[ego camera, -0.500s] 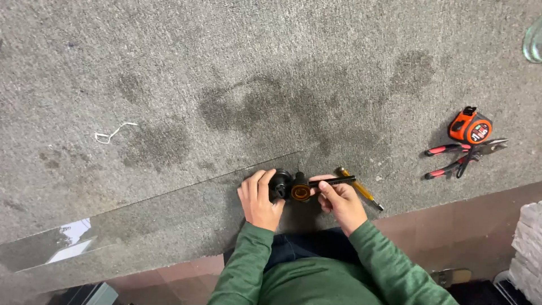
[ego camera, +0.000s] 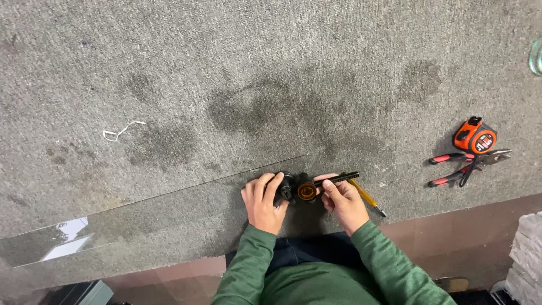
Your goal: Measuring a glass strip, marking it, and adjusting a suction-cup circle cutter to score a circle on the glass surface.
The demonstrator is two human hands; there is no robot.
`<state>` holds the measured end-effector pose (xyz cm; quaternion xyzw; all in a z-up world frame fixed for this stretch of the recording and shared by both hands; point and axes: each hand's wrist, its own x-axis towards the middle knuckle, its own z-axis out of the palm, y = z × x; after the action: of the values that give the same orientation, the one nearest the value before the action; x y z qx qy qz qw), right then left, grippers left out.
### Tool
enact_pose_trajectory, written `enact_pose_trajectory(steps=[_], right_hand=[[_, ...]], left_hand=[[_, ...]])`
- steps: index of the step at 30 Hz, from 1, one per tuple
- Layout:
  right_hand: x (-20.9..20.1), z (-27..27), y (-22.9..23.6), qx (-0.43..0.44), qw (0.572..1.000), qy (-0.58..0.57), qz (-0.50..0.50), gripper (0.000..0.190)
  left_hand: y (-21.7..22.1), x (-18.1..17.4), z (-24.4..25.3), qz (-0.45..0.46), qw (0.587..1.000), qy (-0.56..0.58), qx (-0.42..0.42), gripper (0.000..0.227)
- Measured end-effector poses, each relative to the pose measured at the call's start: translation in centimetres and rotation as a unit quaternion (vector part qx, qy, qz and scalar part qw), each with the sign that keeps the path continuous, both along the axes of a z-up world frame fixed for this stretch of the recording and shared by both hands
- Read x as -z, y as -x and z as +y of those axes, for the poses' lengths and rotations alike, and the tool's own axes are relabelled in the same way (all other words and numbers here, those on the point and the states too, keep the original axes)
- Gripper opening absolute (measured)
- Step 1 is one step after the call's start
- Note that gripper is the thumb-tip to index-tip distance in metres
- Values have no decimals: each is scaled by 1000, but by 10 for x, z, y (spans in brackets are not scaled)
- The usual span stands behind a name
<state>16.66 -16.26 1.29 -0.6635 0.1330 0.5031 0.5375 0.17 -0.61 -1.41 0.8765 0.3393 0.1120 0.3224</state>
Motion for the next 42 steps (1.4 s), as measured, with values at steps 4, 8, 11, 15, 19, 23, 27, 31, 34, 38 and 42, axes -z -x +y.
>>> enact_pose_trajectory(steps=[4, 8, 11, 15, 19, 23, 27, 31, 34, 38, 42], right_hand=[[4, -3, 2, -9, 1000, 5, -13, 29], [4, -2, 3, 4, 999, 26, -22, 27], [4, -11, 2, -20, 999, 40, 14, 28], [-2, -12, 7, -20, 998, 63, 11, 28], [-6, -14, 9, -17, 998, 56, 1, 30], [-7, -13, 11, 4, 999, 43, 3, 29], [-7, -18, 14, 27, 998, 54, 32, 32], [-10, -19, 14, 27, 999, 43, 21, 29], [-11, -20, 15, 24, 998, 52, 18, 29], [-18, -17, 13, -1, 998, 63, -28, 29], [-15, -20, 9, -17, 997, 59, -55, 29]], left_hand=[[-2, -5, -1, 11, 1000, -22, -6, 65], [0, -4, -2, 17, 1000, -15, 0, 66], [2, -8, -3, 64, 998, -5, 14, 77], [-9, -13, 1, 53, 998, -27, -7, 59], [-19, -21, 6, 35, 998, -39, -21, 37], [-19, -21, 6, 44, 998, -37, -25, 34], [-18, -18, 3, 55, 997, -40, -27, 28], [-19, -19, 3, 52, 997, -43, -30, 23], [-17, -17, 2, 54, 997, -42, -33, 27], [-19, -15, 2, 47, 997, -41, -40, 27], [-20, -16, 1, 46, 997, -44, -50, 26]])
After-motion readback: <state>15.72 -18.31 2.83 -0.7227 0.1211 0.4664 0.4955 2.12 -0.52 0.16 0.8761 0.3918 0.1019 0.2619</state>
